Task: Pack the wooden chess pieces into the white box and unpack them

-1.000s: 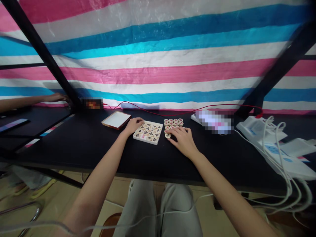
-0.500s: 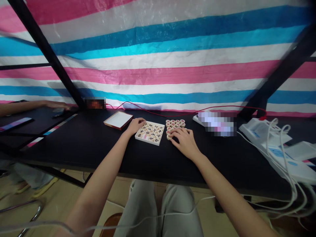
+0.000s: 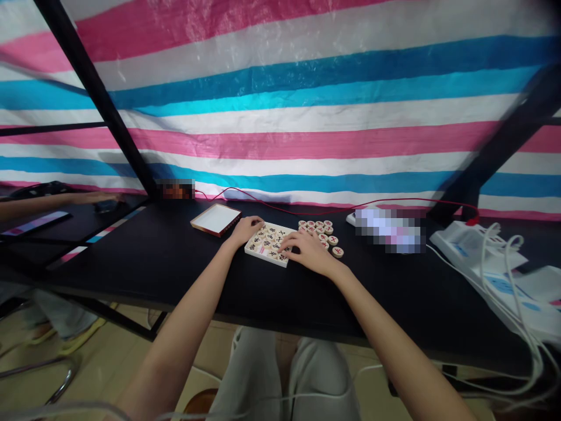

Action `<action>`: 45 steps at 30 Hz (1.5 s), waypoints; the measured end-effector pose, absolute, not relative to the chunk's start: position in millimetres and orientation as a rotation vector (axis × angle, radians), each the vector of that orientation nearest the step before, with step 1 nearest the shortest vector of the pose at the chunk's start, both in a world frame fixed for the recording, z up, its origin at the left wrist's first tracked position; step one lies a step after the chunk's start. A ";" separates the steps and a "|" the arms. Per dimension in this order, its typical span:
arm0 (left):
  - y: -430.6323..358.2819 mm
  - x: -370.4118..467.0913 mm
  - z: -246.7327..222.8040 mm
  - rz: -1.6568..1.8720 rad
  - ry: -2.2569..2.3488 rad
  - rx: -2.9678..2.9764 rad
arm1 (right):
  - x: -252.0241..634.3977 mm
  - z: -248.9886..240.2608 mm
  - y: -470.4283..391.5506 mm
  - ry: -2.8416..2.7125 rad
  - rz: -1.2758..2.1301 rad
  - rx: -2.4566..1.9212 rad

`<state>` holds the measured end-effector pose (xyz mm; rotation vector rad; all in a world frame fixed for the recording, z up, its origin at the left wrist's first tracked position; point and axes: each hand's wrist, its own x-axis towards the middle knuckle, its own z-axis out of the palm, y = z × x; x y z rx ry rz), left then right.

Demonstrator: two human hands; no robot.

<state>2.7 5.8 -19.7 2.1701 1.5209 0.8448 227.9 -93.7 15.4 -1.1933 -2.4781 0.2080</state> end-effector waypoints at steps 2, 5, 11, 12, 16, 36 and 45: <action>6.5 2.6 -20.1 0.844 1.523 2.168 | 224.0 19.6 -86.1 -2.535 0.266 -1.198; 8.9 2.3 -22.2 0.838 1.535 2.167 | 218.2 24.1 -78.1 -2.605 0.304 -1.202; 11.7 2.0 -25.3 0.851 1.534 2.160 | 211.4 24.2 -73.4 -2.648 0.382 -1.122; 11.5 2.1 -25.0 0.847 1.535 2.162 | 211.9 23.4 -73.4 -2.630 0.416 -1.115; 10.3 2.7 -23.2 0.827 1.541 2.173 | 215.5 21.0 -74.4 -2.547 0.465 -1.153; 7.1 4.2 -20.4 0.803 1.540 2.203 | 218.6 28.3 -84.1 -2.577 0.431 -1.257; 5.2 4.0 -18.8 0.792 1.541 2.199 | 221.3 24.6 -86.4 -2.544 0.466 -1.195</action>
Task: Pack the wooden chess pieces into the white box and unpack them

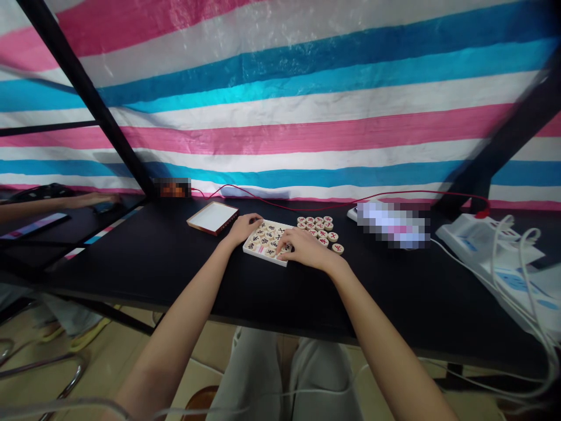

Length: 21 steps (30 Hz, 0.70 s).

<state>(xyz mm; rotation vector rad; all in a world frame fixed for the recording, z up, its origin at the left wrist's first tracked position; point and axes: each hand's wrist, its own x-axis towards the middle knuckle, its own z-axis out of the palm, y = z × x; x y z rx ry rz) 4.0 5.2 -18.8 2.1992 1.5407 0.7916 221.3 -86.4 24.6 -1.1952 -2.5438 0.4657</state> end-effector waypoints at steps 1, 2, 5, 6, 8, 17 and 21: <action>4.9 3.9 -18.7 0.791 1.539 2.197 | 221.7 24.8 -86.7 -2.547 0.461 -1.203; 4.7 3.9 -18.8 0.794 1.537 2.196 | 222.1 25.2 -87.2 -2.553 0.450 -1.215; 4.8 3.6 -19.6 0.805 1.528 2.190 | 223.0 27.3 -88.9 -2.566 0.407 -1.241; 5.2 3.4 -20.1 0.806 1.526 2.188 | 223.2 28.1 -89.4 -2.570 0.400 -1.242; 6.2 3.1 -21.2 0.805 1.522 2.192 | 223.3 28.9 -90.1 -2.569 0.403 -1.235; 5.5 3.8 -20.4 0.798 1.539 2.214 | 223.9 22.4 -86.5 -2.538 0.453 -1.178; 4.4 4.1 -19.3 0.799 1.542 2.212 | 225.0 21.3 -86.2 -2.529 0.468 -1.145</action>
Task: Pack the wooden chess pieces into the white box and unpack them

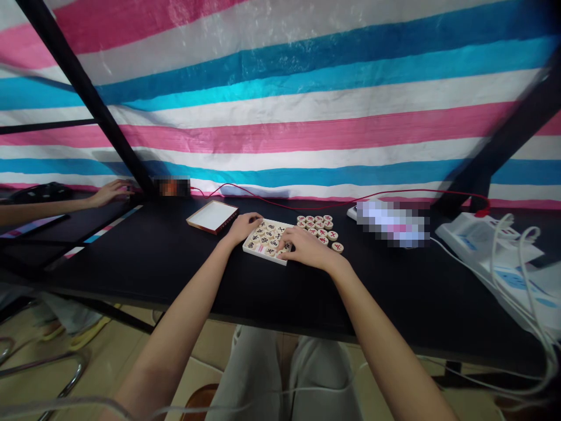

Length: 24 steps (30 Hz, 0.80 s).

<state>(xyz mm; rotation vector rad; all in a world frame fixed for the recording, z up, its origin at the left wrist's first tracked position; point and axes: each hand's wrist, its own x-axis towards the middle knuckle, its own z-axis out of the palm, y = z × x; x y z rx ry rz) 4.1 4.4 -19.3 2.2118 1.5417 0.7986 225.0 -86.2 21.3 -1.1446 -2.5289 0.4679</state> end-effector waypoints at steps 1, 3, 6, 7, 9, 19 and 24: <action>4.5 4.2 -19.3 0.799 1.541 2.211 | 225.2 21.4 -86.3 -2.525 0.468 -1.142; 4.6 4.2 -19.1 0.800 1.541 2.209 | 225.5 21.8 -86.7 -2.521 0.465 -1.133; 4.4 4.4 -18.5 0.793 1.542 2.207 | 226.0 23.1 -87.4 -2.506 0.476 -1.124; 4.3 4.5 -18.3 0.791 1.543 2.206 | 226.2 23.7 -87.7 -2.496 0.486 -1.129; 3.9 4.6 -17.9 0.787 1.545 2.204 | 226.5 25.3 -88.6 -2.476 0.496 -1.154; 5.2 4.5 -18.6 0.790 1.526 2.213 | 225.4 27.0 -90.7 -2.346 0.612 -1.080; 5.6 4.5 -18.7 0.788 1.526 2.215 | 244.4 21.7 -85.0 -2.123 0.585 -1.100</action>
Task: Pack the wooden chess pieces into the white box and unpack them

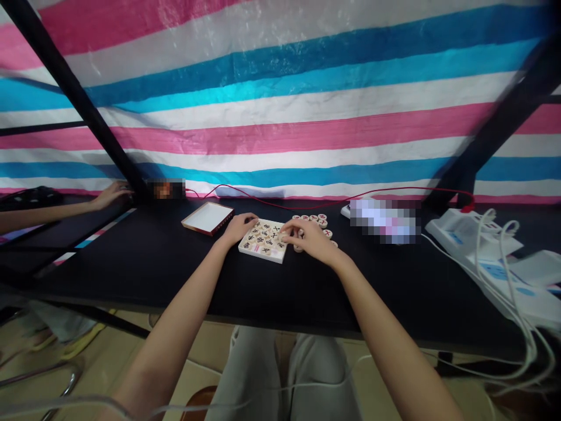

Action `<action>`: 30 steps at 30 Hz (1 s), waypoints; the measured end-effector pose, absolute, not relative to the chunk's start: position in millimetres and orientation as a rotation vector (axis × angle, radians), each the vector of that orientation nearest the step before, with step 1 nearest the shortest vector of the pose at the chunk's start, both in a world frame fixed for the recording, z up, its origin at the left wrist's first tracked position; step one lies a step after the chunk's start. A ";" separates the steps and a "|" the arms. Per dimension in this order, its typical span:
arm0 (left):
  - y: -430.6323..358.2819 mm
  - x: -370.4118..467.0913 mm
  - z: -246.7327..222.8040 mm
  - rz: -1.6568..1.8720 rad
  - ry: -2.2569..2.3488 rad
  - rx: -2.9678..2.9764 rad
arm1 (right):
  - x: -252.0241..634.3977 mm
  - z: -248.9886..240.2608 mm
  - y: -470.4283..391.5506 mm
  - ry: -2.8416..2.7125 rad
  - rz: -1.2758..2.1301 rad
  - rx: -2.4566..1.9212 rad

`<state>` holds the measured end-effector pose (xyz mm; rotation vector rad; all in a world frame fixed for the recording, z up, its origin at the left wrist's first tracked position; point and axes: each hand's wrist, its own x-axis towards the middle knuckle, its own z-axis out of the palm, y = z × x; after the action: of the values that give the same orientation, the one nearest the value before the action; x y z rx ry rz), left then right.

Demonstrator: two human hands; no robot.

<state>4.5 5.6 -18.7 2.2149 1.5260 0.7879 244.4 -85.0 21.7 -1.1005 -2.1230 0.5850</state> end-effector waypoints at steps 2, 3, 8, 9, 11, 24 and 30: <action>5.4 4.5 -18.5 0.789 1.529 2.211 | 258.3 17.5 -86.7 -2.045 0.549 -1.137; 5.2 4.5 -18.4 0.788 1.529 2.207 | 265.6 14.8 -88.8 -2.021 0.532 -1.157; 4.5 4.4 -18.2 0.796 1.527 2.193 | 293.2 0.0 -103.1 -1.998 0.484 -1.244; 4.5 4.3 -18.4 0.797 1.525 2.194 | 295.6 -2.0 -104.9 -1.992 0.478 -1.255; 4.4 4.0 -18.9 0.804 1.526 2.195 | 297.0 -4.1 -106.7 -1.980 0.477 -1.268; 1.7 4.1 -18.0 0.786 1.545 2.191 | 289.8 -9.7 -104.6 -2.004 0.583 -1.184; 2.5 4.3 -19.2 0.785 1.542 2.199 | 291.3 -13.7 -102.1 -2.040 0.512 -1.177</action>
<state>4.3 2.5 -19.2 2.1987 1.5423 0.7854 291.3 -102.1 -13.7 -1.1773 -2.0401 0.5117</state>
